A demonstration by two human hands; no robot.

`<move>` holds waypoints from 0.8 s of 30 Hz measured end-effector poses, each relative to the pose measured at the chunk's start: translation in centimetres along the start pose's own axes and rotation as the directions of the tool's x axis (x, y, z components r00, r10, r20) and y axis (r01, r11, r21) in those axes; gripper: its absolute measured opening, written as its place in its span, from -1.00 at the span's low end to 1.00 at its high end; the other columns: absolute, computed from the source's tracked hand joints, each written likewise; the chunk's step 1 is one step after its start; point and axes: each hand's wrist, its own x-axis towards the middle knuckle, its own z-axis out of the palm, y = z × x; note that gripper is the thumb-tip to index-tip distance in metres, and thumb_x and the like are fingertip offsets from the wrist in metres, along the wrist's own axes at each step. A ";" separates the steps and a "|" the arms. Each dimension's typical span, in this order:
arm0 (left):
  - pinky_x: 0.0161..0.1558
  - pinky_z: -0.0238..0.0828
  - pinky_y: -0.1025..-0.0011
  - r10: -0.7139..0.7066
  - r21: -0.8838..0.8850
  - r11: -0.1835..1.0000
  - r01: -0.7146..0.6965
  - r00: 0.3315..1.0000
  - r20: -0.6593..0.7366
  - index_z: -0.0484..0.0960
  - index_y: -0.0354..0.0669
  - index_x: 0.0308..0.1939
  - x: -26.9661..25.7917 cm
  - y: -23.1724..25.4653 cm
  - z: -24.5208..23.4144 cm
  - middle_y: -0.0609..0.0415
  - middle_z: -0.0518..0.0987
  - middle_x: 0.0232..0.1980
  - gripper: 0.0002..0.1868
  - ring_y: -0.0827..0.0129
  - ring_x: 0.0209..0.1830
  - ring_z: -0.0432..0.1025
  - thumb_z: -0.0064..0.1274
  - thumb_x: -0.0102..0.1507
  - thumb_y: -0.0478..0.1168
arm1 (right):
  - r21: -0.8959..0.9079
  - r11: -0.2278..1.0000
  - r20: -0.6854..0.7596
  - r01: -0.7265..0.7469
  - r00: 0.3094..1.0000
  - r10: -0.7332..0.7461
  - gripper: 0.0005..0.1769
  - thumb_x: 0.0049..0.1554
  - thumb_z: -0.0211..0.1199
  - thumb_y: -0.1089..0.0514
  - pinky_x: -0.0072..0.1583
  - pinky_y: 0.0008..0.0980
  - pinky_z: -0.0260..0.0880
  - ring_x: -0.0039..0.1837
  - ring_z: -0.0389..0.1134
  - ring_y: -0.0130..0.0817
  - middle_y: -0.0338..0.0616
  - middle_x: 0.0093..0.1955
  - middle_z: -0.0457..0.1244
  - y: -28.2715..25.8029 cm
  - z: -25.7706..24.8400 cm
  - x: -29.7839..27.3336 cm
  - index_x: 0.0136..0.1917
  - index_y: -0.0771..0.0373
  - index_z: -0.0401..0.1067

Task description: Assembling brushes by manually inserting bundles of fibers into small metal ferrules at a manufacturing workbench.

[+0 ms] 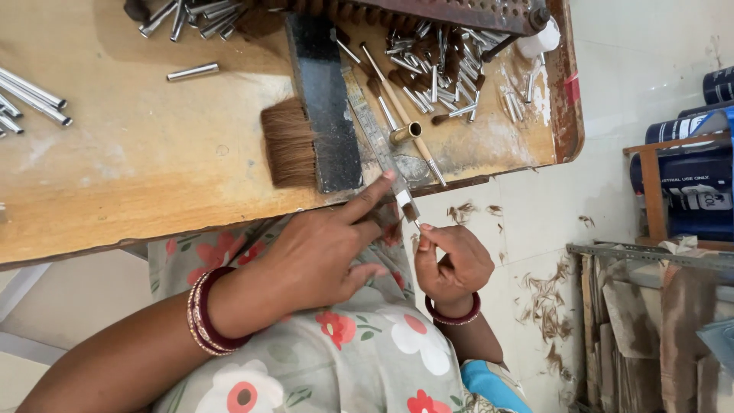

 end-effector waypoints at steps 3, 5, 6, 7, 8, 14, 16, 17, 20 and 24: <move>-0.05 0.57 0.19 0.176 -0.143 0.968 -0.208 0.961 -0.212 0.71 -0.27 -0.11 -1.5 0.0 -1.3 -0.19 0.27 0.51 -0.65 -0.10 0.03 0.60 0.29 0.16 -0.09 | -0.048 0.995 -0.104 -0.083 0.992 0.077 -0.87 0.18 0.31 0.42 -0.14 -0.46 0.33 -0.19 0.41 -0.34 0.01 -0.16 0.38 0.8 -0.4 1.1 0.02 0.36 0.48; 0.07 0.59 0.22 0.113 -0.159 0.970 -0.181 0.924 -0.365 0.69 -0.24 -0.04 -2.0 0.4 -2.9 -0.14 0.36 0.46 -0.69 -0.07 0.14 0.61 0.22 0.25 -0.11 | -0.076 0.994 -0.139 -0.073 0.988 0.062 -0.87 0.25 0.30 0.42 -0.04 -0.43 0.43 -0.09 0.47 -0.29 0.05 -0.06 0.41 1.7 0.2 4.5 0.09 0.39 0.49; 0.18 0.61 0.24 0.048 -0.189 0.968 -0.165 0.862 -0.505 0.67 -0.21 0.02 -2.4 0.6 -3.6 -0.09 0.45 0.42 -0.73 -0.04 0.25 0.61 0.14 0.33 -0.13 | -0.116 0.991 -0.169 -0.069 0.984 0.049 -0.86 0.32 0.29 0.42 0.07 -0.39 0.54 0.01 0.53 -0.24 0.10 0.04 0.43 2.1 0.6 6.1 0.16 0.42 0.49; 0.18 0.61 0.24 0.049 -0.176 0.971 -0.160 0.857 -0.512 0.67 -0.21 0.02 -2.4 0.1 -4.6 -0.09 0.45 0.42 -0.73 -0.04 0.25 0.61 0.14 0.33 -0.13 | -0.103 0.993 -0.172 -0.060 0.984 0.042 -0.86 0.32 0.29 0.42 0.07 -0.39 0.54 0.01 0.53 -0.24 0.10 0.04 0.43 1.7 0.7 7.2 0.16 0.42 0.49; 0.21 0.52 0.19 0.011 -0.079 0.995 -0.067 0.830 -0.558 0.64 -0.25 0.09 -2.3 -0.3 -5.8 -0.14 0.47 0.38 -0.65 -0.07 0.26 0.55 0.17 0.30 -0.13 | -0.102 0.991 -0.135 -0.086 0.988 0.072 -0.82 0.37 0.22 0.41 0.20 -0.34 0.51 0.15 0.51 -0.20 0.11 0.16 0.41 1.2 0.9 8.3 0.25 0.42 0.47; 0.32 0.21 0.04 -0.043 0.277 0.948 0.156 0.926 -0.375 0.54 -0.26 0.24 -2.2 -3.2 -7.5 -0.17 0.48 0.36 -0.26 -0.12 0.40 0.31 0.40 0.02 -0.10 | 0.012 1.000 0.081 0.003 0.997 -0.004 -0.82 0.35 0.28 0.28 0.34 -0.28 0.45 0.33 0.43 -0.14 0.09 0.27 0.36 -3.1 2.6 10.6 0.22 0.35 0.49; 0.35 0.20 0.06 -0.096 0.288 0.940 0.184 0.951 -0.294 0.53 -0.18 0.25 -2.3 -3.7 -6.9 -0.08 0.50 0.36 -0.25 -0.04 0.44 0.31 0.41 0.00 -0.09 | 0.102 0.995 0.172 -0.015 0.985 -0.003 -0.78 0.26 0.35 0.25 0.28 -0.26 0.47 0.26 0.46 -0.12 0.07 0.21 0.39 -4.0 3.2 10.7 0.16 0.35 0.50; 0.41 0.17 0.06 -0.097 0.267 0.947 0.181 0.949 -0.300 0.50 -0.16 0.29 -2.4 -3.6 -6.6 -0.08 0.48 0.39 -0.21 -0.02 0.47 0.29 0.42 0.00 -0.07 | 0.119 0.993 0.249 -0.002 0.968 -0.028 -0.80 0.22 0.36 0.26 0.25 -0.26 0.46 0.23 0.46 -0.10 0.07 0.19 0.39 -4.1 3.5 10.6 0.12 0.34 0.52; 0.49 0.07 0.06 -0.059 0.127 0.984 0.121 0.911 -0.408 0.38 -0.19 0.40 -2.4 -2.2 -5.3 -0.19 0.34 0.48 -0.09 -0.07 0.55 0.18 0.40 0.04 -0.01 | 0.128 0.992 0.321 0.010 0.946 -0.051 -0.84 0.17 0.39 0.26 0.20 -0.26 0.46 0.18 0.46 -0.08 0.06 0.15 0.40 -4.1 4.0 10.5 0.04 0.32 0.53; 0.64 -0.20 0.08 -0.066 -0.261 0.956 -0.134 0.768 -0.637 0.14 -0.26 0.57 -2.5 -0.2 -2.7 -0.37 0.03 0.66 -0.10 -0.12 0.74 -0.13 0.12 0.31 0.14 | 0.129 0.991 0.337 -0.026 0.941 -0.020 -0.87 0.15 0.38 0.28 0.15 -0.29 0.49 0.14 0.48 -0.11 0.05 0.14 0.41 -4.8 4.0 10.4 -0.01 0.29 0.52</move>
